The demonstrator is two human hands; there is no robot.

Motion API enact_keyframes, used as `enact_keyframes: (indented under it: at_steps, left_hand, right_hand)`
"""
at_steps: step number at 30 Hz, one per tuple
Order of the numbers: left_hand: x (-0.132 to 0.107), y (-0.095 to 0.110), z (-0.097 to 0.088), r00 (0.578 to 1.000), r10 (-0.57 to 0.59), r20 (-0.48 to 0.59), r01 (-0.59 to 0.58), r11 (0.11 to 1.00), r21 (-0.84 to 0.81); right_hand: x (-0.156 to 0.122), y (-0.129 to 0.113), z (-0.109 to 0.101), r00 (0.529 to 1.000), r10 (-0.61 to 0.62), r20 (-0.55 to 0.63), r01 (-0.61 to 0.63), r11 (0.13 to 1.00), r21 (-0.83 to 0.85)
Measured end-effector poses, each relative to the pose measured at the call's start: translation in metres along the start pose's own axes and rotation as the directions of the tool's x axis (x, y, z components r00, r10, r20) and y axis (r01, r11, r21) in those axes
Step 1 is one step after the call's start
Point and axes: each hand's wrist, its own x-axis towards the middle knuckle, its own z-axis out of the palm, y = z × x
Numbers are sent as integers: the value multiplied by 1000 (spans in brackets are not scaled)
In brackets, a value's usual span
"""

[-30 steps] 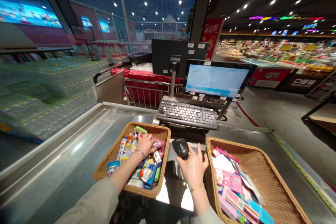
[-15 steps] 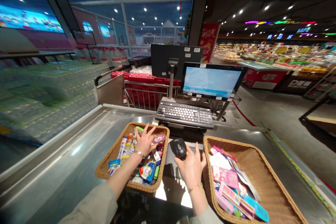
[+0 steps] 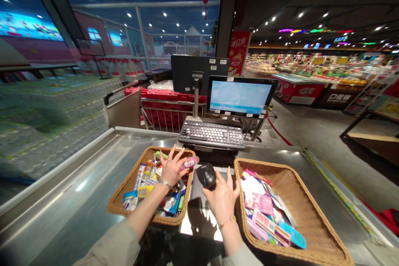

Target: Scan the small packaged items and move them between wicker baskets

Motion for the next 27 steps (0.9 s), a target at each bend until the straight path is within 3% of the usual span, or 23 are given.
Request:
enact_keyframes:
  at_steps: [13,27]
  left_hand:
    - [13,34,14,1000,16,6,-15,999,-28]
    - [18,45,19,1000,9,24,-8,999,-48]
  right_hand:
    - [-8,5,-16,999,9,32,-9,1000,9]
    - [-9,12,-19,998,12,64,-14,1000,24]
